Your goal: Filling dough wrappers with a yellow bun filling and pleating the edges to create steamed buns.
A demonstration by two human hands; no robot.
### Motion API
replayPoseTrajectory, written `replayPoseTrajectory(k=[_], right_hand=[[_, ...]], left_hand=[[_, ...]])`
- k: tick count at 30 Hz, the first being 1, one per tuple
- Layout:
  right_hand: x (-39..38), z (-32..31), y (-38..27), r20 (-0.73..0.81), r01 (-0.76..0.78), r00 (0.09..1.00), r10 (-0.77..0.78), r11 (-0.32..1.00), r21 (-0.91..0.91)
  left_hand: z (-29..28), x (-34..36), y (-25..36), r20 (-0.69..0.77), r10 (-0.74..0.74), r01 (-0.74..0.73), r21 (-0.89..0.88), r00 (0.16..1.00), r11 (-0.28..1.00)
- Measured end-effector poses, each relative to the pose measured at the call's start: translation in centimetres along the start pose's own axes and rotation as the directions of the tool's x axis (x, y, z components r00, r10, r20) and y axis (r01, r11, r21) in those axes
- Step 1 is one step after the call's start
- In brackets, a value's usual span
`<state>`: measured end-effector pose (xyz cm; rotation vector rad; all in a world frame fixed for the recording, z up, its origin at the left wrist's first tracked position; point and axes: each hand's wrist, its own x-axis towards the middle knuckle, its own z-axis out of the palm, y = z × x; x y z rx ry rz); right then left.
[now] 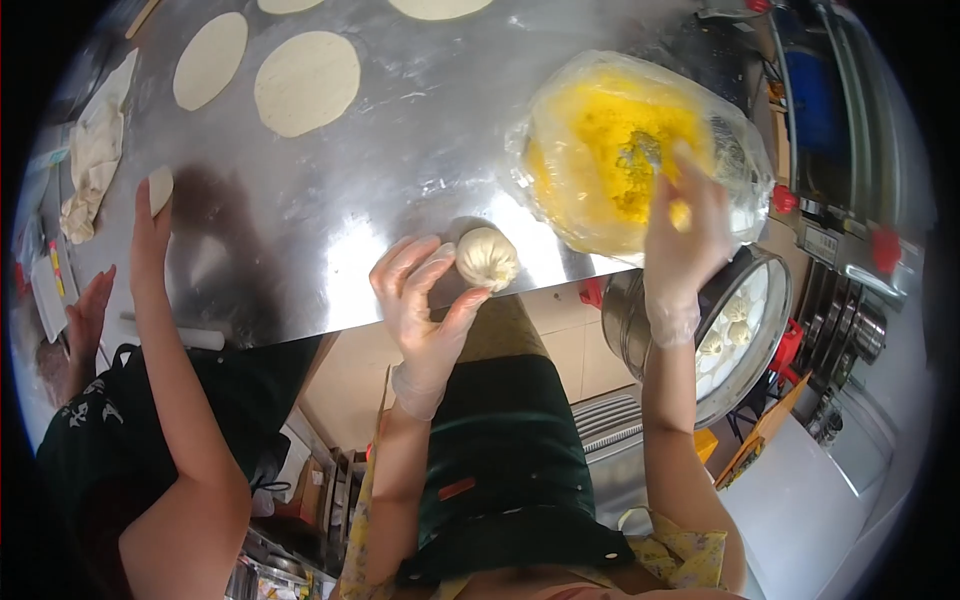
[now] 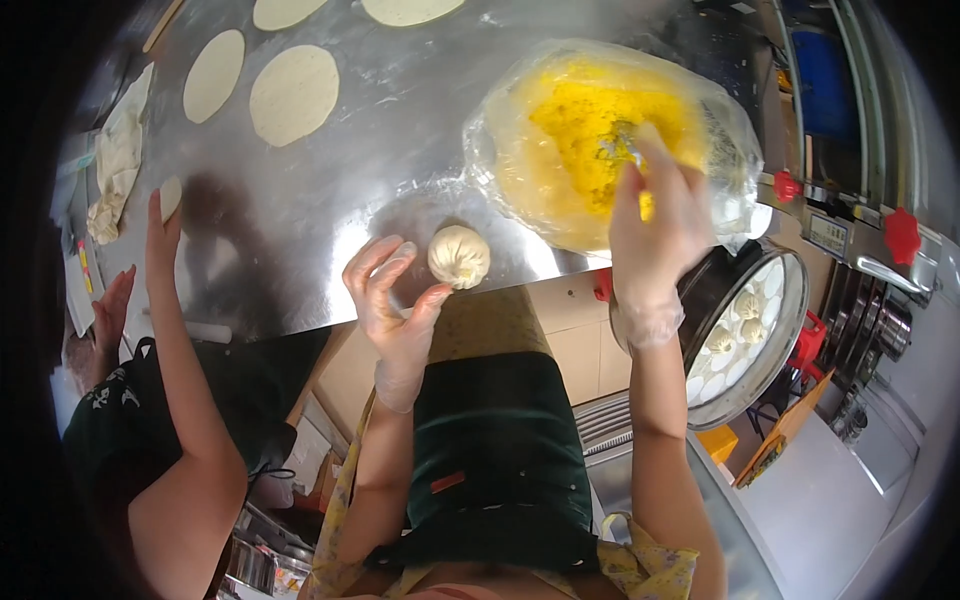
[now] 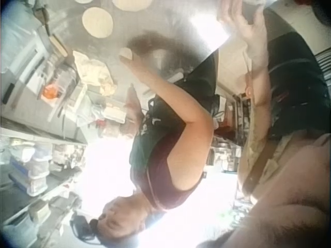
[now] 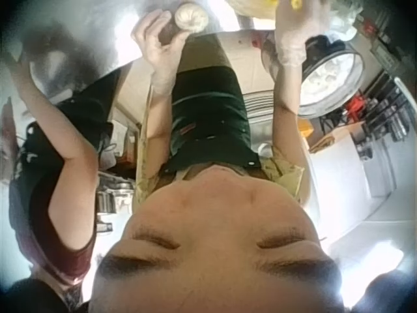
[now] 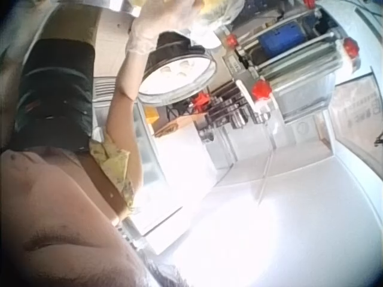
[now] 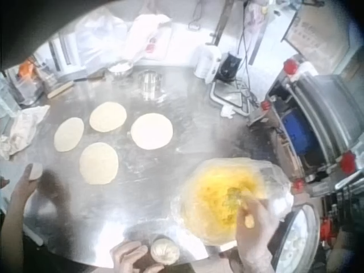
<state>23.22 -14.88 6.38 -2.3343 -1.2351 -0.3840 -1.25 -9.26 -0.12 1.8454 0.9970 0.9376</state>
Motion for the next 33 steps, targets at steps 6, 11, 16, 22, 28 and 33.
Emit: replayPoseTrajectory(k=[6, 11, 16, 22, 28, 33], right_hand=[[-0.7, 0.8, -0.1, 0.235, 0.164, 0.963, -0.128, 0.977, -0.14], [-4.6, -2.3, -3.9, 0.227, -0.127, 0.972, 0.059, 0.946, 0.299], [-11.0, 1.5, -8.3, 0.349, -0.255, 0.936, 0.034, 0.749, 0.611], [-11.5, 2.4, -8.9, 0.272, -0.265, 0.956, 0.109, 0.717, 0.644], [-10.9, 2.1, -9.0, 0.309, -0.265, 0.948, 0.08, 0.737, 0.622], [-13.4, 1.1, -8.5, 0.337, -0.483, 0.876, 0.347, 0.604, 0.634]], left_hand=[[-0.7, 0.8, 0.5, -0.082, -0.039, 0.044, 0.062, 0.996, 0.997], [0.5, 0.2, 0.3, -0.071, 0.026, -0.02, 0.082, 0.997, 0.996], [0.4, -0.2, 0.0, -0.06, 0.071, -0.052, 0.265, 0.996, 0.963], [0.8, 0.6, 0.0, 0.029, 0.265, -0.259, 0.34, 0.964, 0.904], [-0.1, 1.7, 0.2, 0.105, 0.296, -0.314, 0.333, 0.949, 0.889], [-0.6, 0.9, -0.5, 0.007, 0.139, -0.137, 0.243, 0.99, 0.96]])
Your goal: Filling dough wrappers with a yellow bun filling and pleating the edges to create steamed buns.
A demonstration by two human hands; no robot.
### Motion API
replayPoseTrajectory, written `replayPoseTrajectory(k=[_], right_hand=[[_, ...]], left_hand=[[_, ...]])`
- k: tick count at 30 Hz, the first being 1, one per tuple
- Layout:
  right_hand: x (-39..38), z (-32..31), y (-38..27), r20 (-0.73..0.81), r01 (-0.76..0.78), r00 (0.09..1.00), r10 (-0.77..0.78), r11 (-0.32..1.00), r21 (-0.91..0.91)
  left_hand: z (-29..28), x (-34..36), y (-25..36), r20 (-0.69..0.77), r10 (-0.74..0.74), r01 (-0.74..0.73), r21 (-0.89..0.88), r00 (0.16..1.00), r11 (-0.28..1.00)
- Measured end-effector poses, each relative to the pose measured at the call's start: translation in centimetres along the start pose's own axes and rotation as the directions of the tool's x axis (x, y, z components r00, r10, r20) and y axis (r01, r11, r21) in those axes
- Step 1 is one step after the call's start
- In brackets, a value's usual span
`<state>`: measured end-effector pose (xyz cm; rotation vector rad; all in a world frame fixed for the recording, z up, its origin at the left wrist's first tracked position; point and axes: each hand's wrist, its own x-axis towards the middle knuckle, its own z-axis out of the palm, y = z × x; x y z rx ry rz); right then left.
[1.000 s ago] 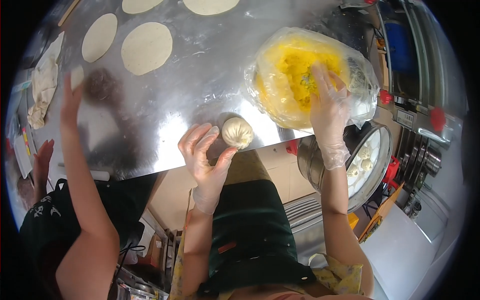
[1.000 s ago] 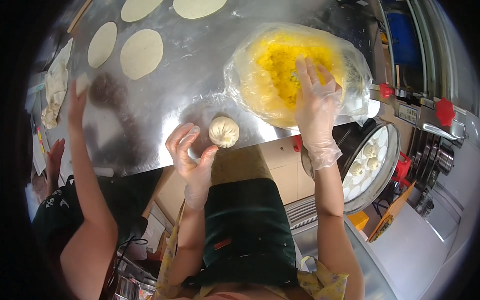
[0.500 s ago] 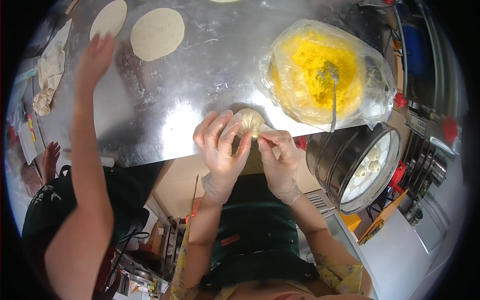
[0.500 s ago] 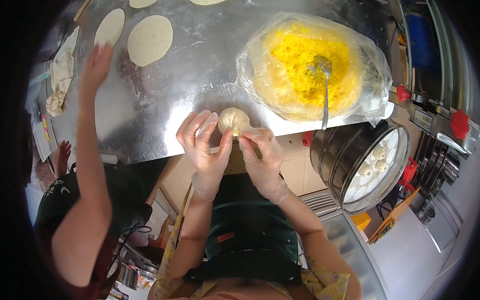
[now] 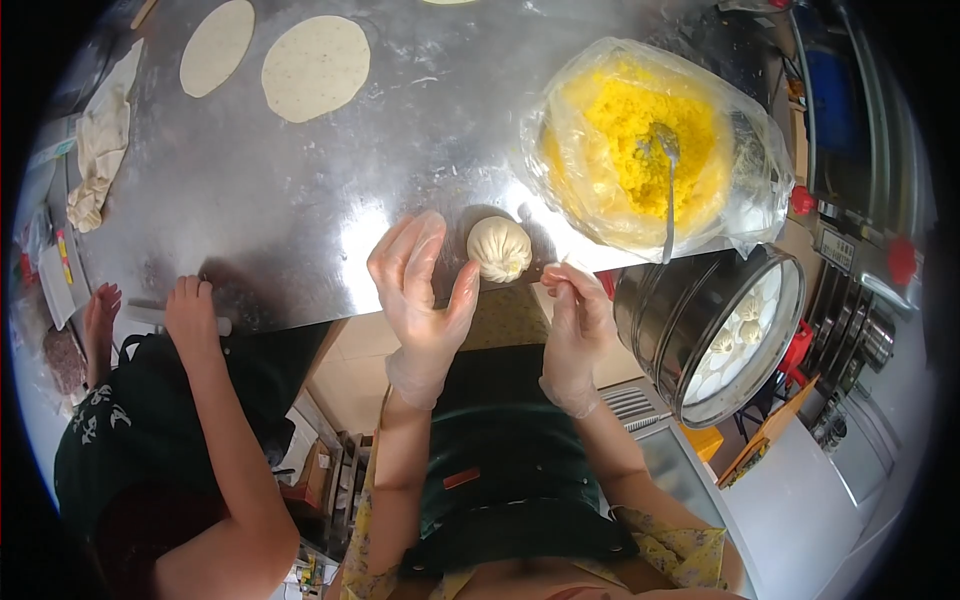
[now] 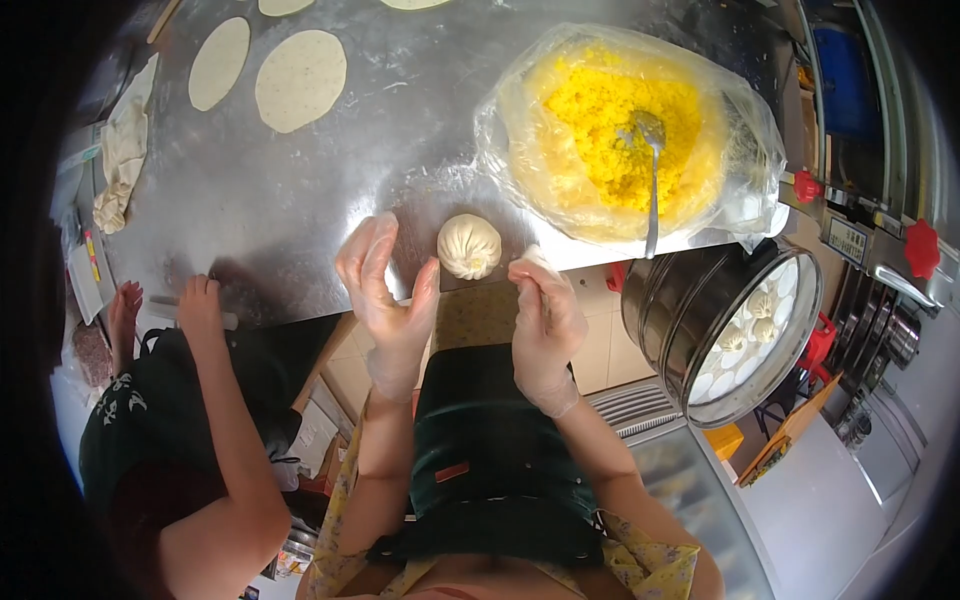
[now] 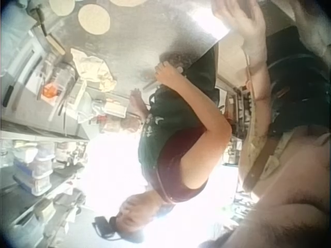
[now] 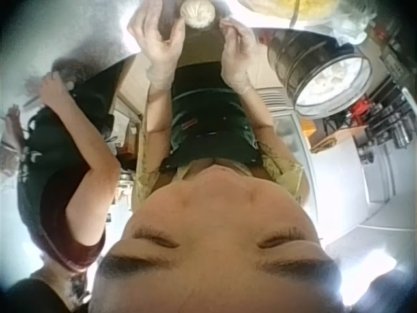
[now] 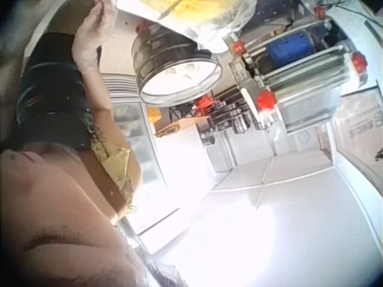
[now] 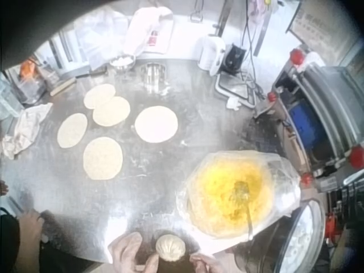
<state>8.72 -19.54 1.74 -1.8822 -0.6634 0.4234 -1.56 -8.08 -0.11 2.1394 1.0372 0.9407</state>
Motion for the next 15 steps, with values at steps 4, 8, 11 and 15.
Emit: replayPoseTrajectory(k=[4, 8, 11, 15], right_hand=[[-1.2, 0.2, 0.0, -0.059, -0.016, 0.998, 0.018, 0.999, 0.029], [-1.3, -0.3, 0.6, -0.022, 0.118, 0.992, -0.128, 0.961, -0.249], [-2.2, -0.9, 2.2, 0.114, 0.193, 0.981, -0.158, 0.872, -0.45], [-3.0, -0.1, 4.4, 0.132, 0.269, 0.963, -0.234, 0.818, -0.508]], left_hand=[[0.2, -2.0, 0.6, 0.027, -0.001, 0.004, -0.127, 1.0, 0.992], [0.3, -2.6, 1.7, 0.149, 0.024, -0.007, -0.117, 0.988, 0.993], [-0.1, -2.6, 1.7, 0.172, -0.058, 0.074, -0.088, 0.983, 0.993], [-0.3, -3.0, 1.0, 0.049, -0.149, 0.156, -0.225, 0.988, 0.962]])
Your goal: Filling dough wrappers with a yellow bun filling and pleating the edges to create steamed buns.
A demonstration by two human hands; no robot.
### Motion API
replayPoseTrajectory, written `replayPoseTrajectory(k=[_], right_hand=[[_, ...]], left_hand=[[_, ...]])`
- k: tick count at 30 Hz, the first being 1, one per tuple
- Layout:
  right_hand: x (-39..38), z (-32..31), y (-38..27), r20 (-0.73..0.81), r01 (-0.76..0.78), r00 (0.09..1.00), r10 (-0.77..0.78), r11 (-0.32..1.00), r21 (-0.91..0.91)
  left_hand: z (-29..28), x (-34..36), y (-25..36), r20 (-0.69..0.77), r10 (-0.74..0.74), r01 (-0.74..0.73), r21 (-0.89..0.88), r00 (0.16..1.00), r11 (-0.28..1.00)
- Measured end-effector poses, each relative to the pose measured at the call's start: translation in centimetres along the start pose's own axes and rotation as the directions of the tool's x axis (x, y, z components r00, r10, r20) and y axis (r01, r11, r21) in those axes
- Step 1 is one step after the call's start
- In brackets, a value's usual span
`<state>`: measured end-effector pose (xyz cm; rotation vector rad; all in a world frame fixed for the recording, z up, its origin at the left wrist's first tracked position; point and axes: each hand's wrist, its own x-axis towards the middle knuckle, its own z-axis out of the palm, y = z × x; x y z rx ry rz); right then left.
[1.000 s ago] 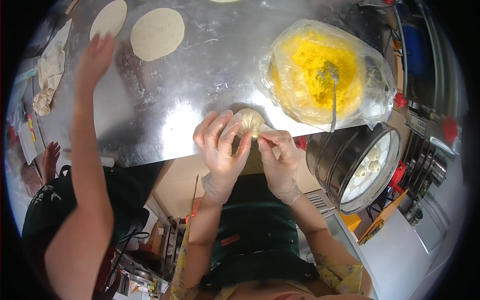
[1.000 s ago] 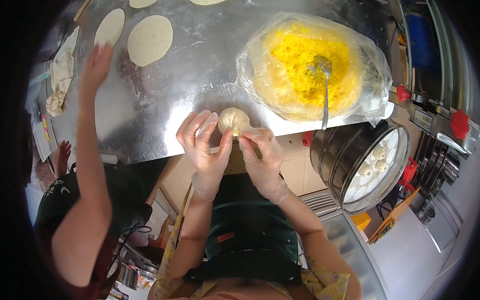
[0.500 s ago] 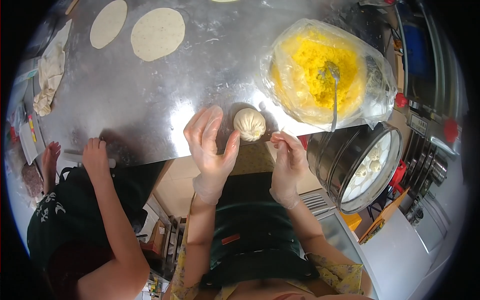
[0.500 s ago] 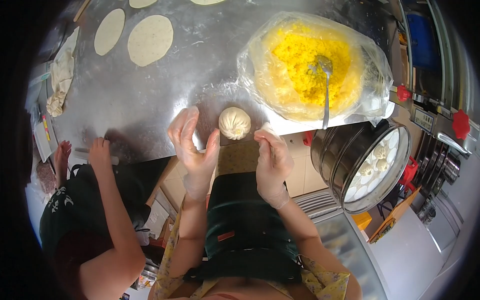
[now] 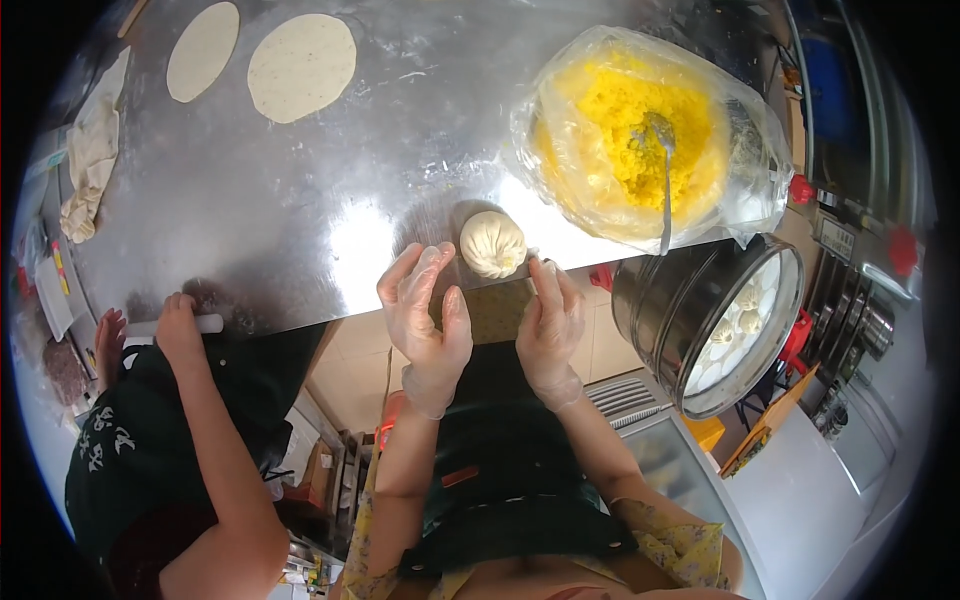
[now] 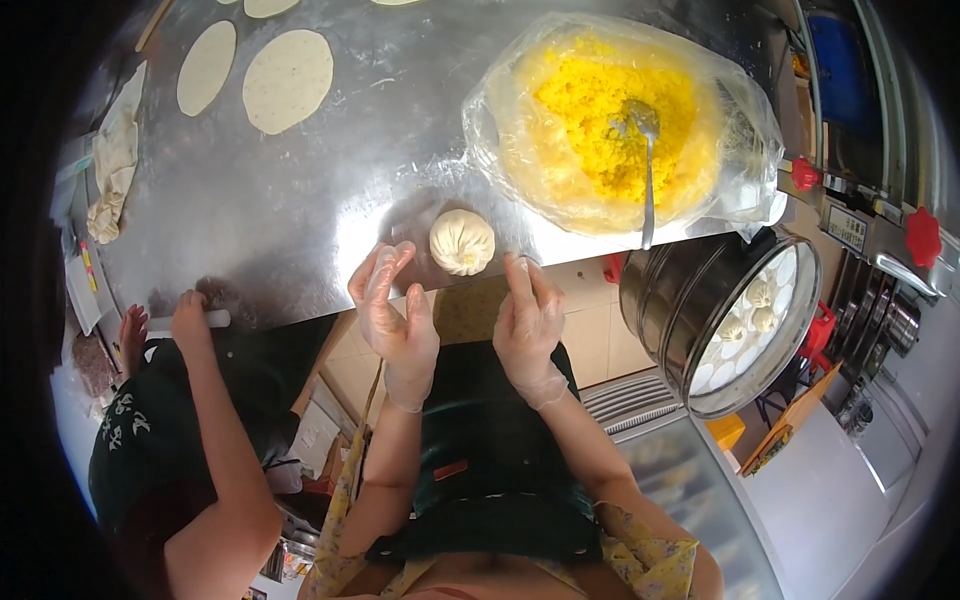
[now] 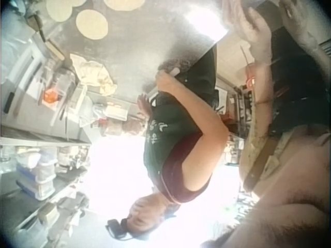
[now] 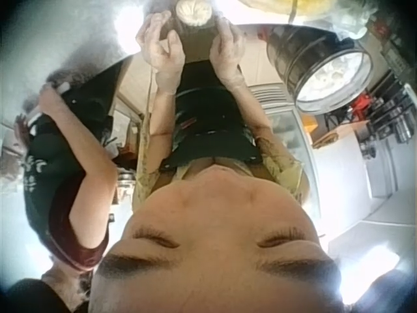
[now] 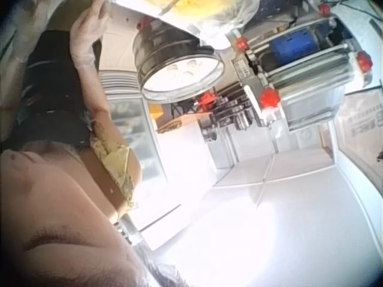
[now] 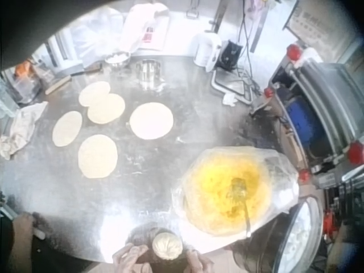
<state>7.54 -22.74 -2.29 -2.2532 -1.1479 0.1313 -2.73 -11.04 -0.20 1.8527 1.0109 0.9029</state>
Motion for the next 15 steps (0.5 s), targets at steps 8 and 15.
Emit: replayPoseTrajectory(k=[8, 15], right_hand=[[0.1, 0.1, -0.8, 0.065, 0.078, 0.996, -0.068, 0.984, -0.161], [2.6, -2.3, -0.9, -0.032, -0.035, 0.998, 0.047, 0.949, 0.313]], left_hand=[[-0.1, -0.7, -0.7, -0.061, -0.074, 0.072, -0.034, 0.995, 0.997], [0.2, -1.0, -0.5, -0.035, -0.1, 0.097, -0.082, 0.994, 0.992]])
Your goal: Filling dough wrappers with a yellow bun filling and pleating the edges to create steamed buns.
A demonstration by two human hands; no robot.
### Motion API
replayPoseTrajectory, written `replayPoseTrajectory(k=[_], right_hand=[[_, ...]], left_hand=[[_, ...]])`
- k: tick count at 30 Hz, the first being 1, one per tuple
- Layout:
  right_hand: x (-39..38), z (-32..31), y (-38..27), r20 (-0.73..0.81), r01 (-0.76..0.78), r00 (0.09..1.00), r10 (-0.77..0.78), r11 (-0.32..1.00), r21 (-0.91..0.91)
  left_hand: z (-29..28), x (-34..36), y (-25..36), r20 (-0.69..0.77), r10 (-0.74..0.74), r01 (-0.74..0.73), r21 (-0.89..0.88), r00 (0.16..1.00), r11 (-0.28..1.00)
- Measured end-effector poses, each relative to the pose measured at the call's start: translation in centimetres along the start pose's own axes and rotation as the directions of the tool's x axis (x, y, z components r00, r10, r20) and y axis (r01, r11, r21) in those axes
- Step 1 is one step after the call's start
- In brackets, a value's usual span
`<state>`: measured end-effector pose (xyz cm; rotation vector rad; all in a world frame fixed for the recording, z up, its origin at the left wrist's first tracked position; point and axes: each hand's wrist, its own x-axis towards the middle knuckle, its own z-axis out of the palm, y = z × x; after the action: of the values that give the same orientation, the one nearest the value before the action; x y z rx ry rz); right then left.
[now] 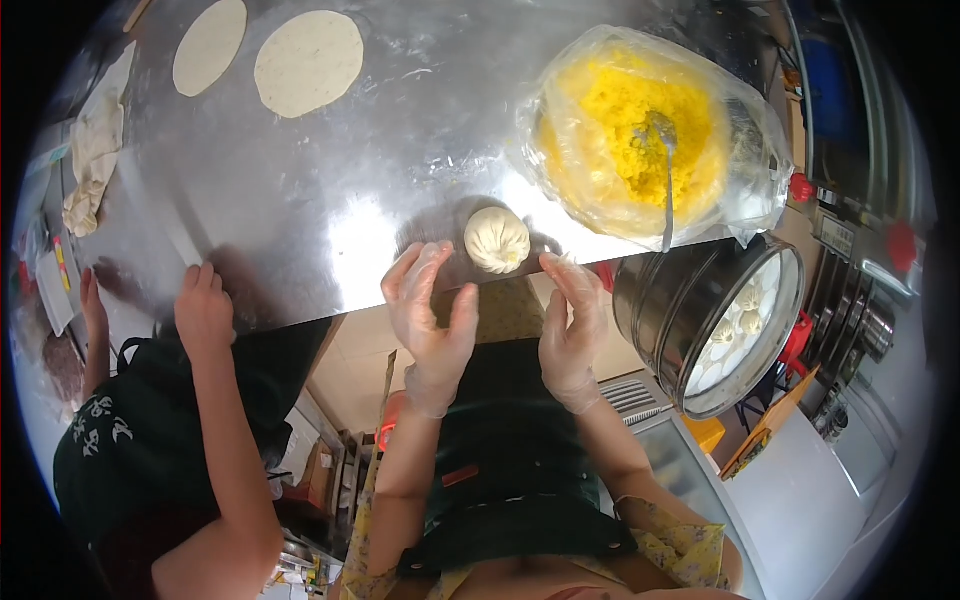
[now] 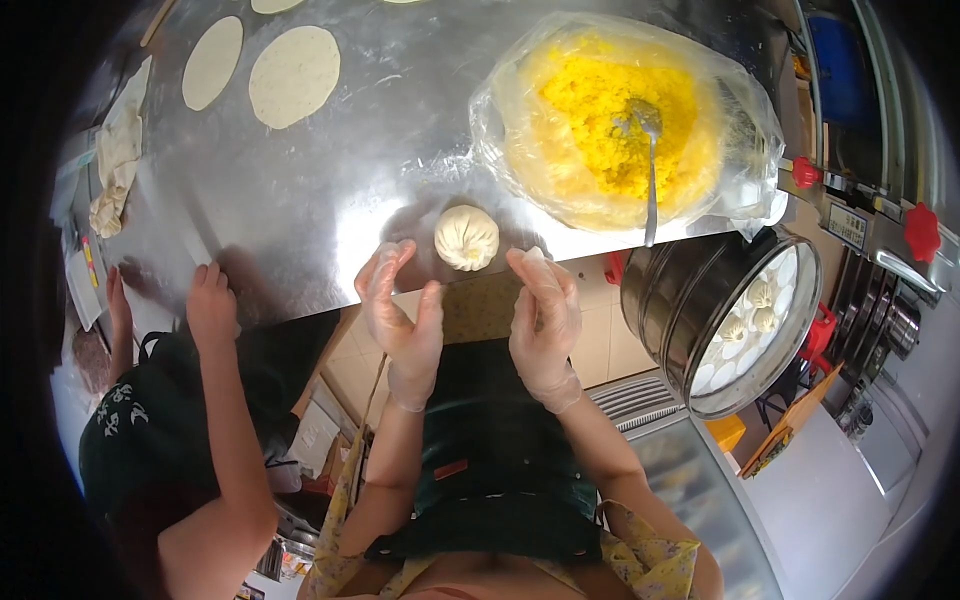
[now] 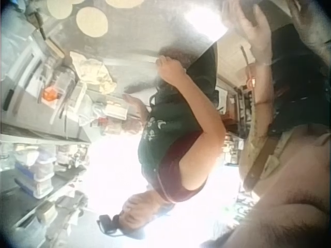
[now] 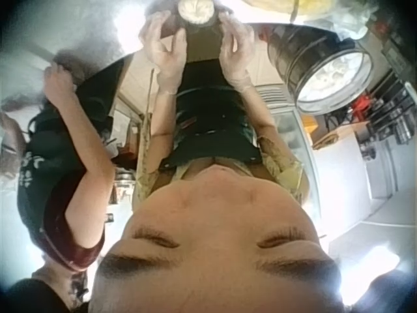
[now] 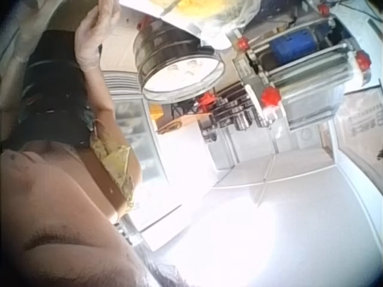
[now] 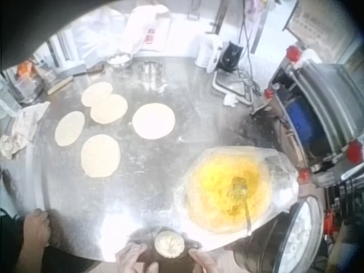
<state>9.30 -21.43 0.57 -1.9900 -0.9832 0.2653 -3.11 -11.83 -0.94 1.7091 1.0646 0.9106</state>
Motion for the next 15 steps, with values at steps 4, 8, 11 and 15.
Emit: replayPoseTrajectory(k=[4, 8, 11, 15], right_hand=[[1.7, 0.0, -2.0, 0.099, 0.134, 0.986, -0.132, 0.991, -0.011], [2.0, -0.3, -2.1, 0.174, 0.176, 0.973, -0.152, 0.976, -0.131], [3.2, -0.7, -1.8, 0.189, 0.135, 0.975, -0.115, 0.986, -0.098], [6.5, -0.9, -2.4, 0.529, 0.291, 0.825, -0.2, 0.952, -0.094]], left_hand=[[1.3, 0.7, 0.5, 0.068, 0.058, -0.064, 0.082, 0.996, 0.995], [2.1, 1.6, 0.5, 0.083, 0.092, -0.101, 0.115, 0.992, 0.988], [1.6, 1.2, -0.3, 0.067, 0.072, -0.074, 0.034, 0.995, 0.997], [0.4, 0.5, -1.3, -0.002, -0.048, 0.047, -0.189, 0.999, 0.981]])
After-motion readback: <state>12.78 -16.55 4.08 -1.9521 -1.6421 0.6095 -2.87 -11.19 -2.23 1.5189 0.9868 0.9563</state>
